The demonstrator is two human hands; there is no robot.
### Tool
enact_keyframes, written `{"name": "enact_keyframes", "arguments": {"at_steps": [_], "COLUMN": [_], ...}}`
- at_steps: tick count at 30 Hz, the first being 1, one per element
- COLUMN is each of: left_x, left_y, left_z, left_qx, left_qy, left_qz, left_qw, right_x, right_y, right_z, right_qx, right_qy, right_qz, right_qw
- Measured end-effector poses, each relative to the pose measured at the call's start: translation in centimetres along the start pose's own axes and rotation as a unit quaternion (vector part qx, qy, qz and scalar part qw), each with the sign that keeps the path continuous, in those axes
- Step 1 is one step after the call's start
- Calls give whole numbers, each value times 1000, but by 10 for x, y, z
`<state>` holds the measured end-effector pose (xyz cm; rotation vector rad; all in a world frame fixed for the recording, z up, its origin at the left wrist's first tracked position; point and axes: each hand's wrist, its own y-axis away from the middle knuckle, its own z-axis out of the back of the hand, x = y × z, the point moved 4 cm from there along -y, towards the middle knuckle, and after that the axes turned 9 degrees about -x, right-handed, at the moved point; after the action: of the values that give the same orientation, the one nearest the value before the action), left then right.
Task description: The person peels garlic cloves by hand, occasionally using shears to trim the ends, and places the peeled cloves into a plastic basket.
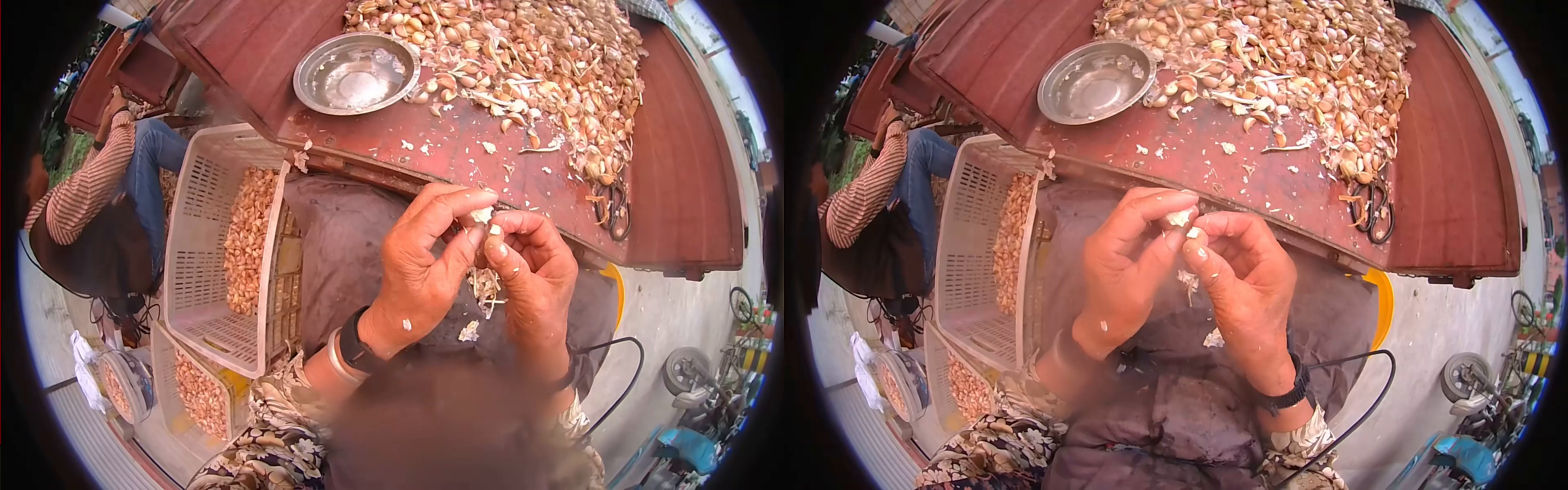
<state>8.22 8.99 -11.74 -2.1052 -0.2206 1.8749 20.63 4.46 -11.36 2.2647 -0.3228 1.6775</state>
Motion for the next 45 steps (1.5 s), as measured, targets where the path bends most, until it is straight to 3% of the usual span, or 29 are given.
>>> {"name": "enact_keyframes", "arguments": {"at_steps": [3,4,6,8,10,12,13,15,16,18,19,21,22,24,25,27,28,30,31,33,34,35,36,37,38,41,42,45], "left_x": [10,10,6,8,6,9,9,10,11,10,9,7,6,3,-3,-20,-27,-34,-39,-60,-78,-91,-98,-108,-123,-141,-145,-147], "left_y": [-1,-3,-7,-7,-5,-3,-3,1,1,4,6,6,7,6,6,9,8,9,10,11,15,18,19,19,20,27,32,33], "left_z": [7,10,17,23,24,23,23,26,26,29,31,30,30,32,33,38,43,50,53,59,62,64,61,58,61,62,62,66], "left_qx": [-37,-35,-36,-26,-15,-3,-2,-6,-8,-20,-20,-18,-19,-22,-22,-22,-9,-23,-31,-49,-49,-48,19,84,152,211,205,193], "left_qy": [161,163,169,183,205,219,221,222,229,242,244,254,259,270,270,271,276,279,280,238,178,116,211,300,269,245,248,239], "left_qz": [144,139,149,177,188,189,196,218,220,229,227,219,217,208,198,183,159,152,147,62,-1,-62,-98,-132,-147,-199,-217,-218], "left_qw": [976,976,974,967,960,957,955,950,948,943,943,942,941,940,942,945,948,948,948,968,983,990,973,941,939,925,922,926], "right_x": [7,11,32,60,90,104,104,102,96,94,104,119,119,104,95,83,72,75,84,104,101,90,79,68,59,40,33,29], "right_y": [1,2,24,35,36,54,81,100,95,88,86,86,88,92,94,116,149,129,104,61,51,46,43,19,12,20,23,-15], "right_z": [0,-3,-14,-36,-60,-62,-50,-50,-51,-54,-52,-47,-47,-52,-54,-32,-5,-31,-53,-69,-62,-54,-44,-49,-53,-126,-138,-112], "right_qx": [15,20,112,284,524,536,394,268,323,387,367,314,310,345,346,284,258,309,364,399,401,274,142,115,4,259,276,199], "right_qy": [19,27,-131,-232,-260,-335,-376,-426,-463,-421,-307,-156,-150,-247,-324,-392,-412,-422,-383,-253,-191,-230,-264,-254,-101,-147,-100,75], "right_qz": [19,25,-9,-36,-47,-327,-575,-747,-715,-523,-316,-84,-95,-385,-627,-792,-779,-595,-381,-108,-82,-113,-128,-97,-143,-177,-154,23], "right_qw": [1000,999,985,930,810,702,610,434,414,632,819,933,934,819,618,373,396,611,759,875,892,927,945,955,985,938,943,977]}}
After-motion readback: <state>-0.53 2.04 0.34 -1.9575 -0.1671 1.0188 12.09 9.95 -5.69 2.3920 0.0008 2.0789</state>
